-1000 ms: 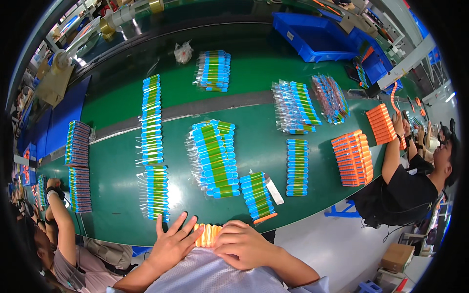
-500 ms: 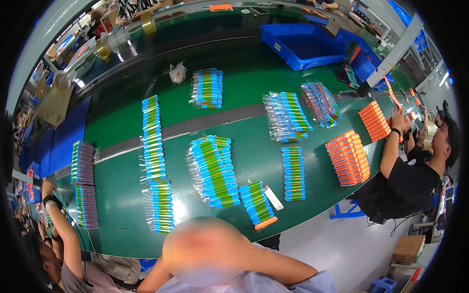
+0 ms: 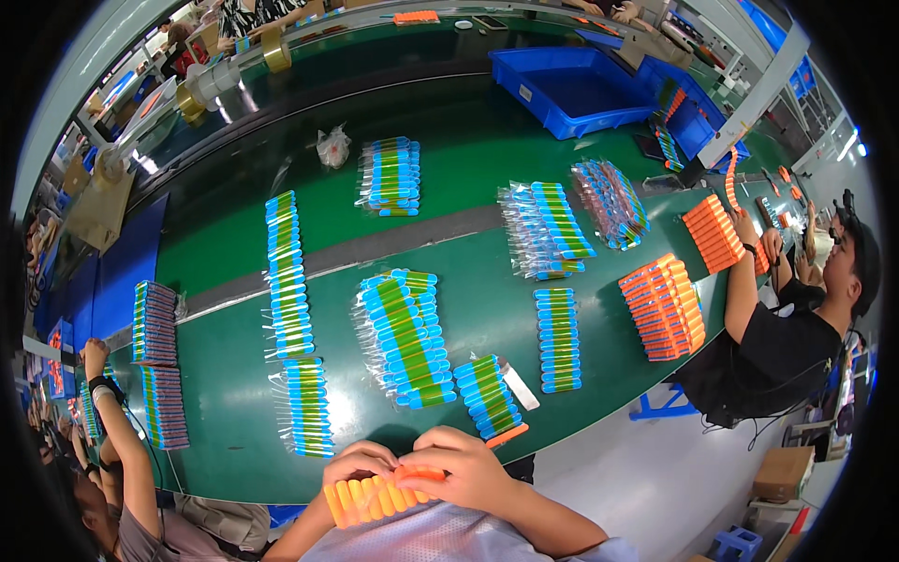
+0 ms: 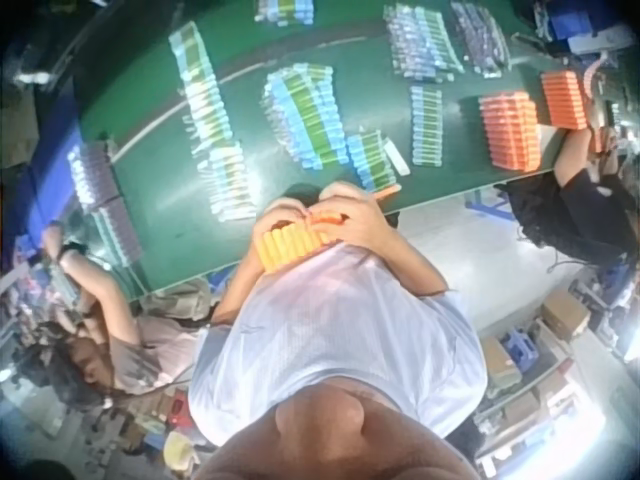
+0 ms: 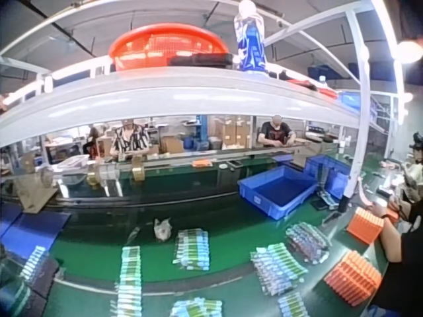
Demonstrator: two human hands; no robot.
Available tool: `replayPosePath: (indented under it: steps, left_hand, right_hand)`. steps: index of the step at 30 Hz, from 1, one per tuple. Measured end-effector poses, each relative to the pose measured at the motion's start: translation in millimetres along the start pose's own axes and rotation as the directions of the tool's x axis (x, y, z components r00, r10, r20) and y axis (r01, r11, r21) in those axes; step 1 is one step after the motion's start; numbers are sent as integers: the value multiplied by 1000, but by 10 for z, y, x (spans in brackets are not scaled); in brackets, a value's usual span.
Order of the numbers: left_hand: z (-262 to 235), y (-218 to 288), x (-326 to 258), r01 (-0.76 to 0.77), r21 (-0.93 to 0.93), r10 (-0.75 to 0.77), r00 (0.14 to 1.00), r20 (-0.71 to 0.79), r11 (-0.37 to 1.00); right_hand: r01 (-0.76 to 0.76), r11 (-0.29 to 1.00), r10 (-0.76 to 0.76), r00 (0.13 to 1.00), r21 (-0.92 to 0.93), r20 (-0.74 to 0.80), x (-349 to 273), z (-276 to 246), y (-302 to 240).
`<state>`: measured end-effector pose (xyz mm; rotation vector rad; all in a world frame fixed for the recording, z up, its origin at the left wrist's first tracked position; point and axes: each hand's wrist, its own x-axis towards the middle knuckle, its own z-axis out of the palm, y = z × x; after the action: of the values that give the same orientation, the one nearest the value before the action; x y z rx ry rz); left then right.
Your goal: The person organizes and stacks plastic stick bundles along an assembly line workbench, then folds and presses the bundles by hand.
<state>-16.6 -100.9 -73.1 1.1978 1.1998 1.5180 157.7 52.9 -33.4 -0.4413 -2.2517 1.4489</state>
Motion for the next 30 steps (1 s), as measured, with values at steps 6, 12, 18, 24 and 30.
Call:
replayPosePath:
  steps: [6, 12, 18, 24, 30]
  left_hand:
    - [-148, -49, -63, 163, -234, -133, 982, 137, 958]
    - [-309, 323, 286, 766, -126, -710, 635, 305, 631]
    - [-214, 146, 299, 649, -43, -591, 716, 370, 760]
    - [-141, 222, 372, 542, 177, -564, 816, 126, 822]
    - [-191, 221, 387, 475, 151, -494, 858, 141, 867]
  right_hand:
    - [145, 986, -151, 985, 77, 81, 32, -61, 84]
    - [455, 831, -411, 890, -320, 197, 277, -59, -175]
    - [599, 715, -525, 801, -361, 288, 304, 83, -124]
    - [525, 787, -434, 845, -325, 314, 160, 130, -26]
    - [526, 793, -440, 844, -308, 308, 164, 114, -60]
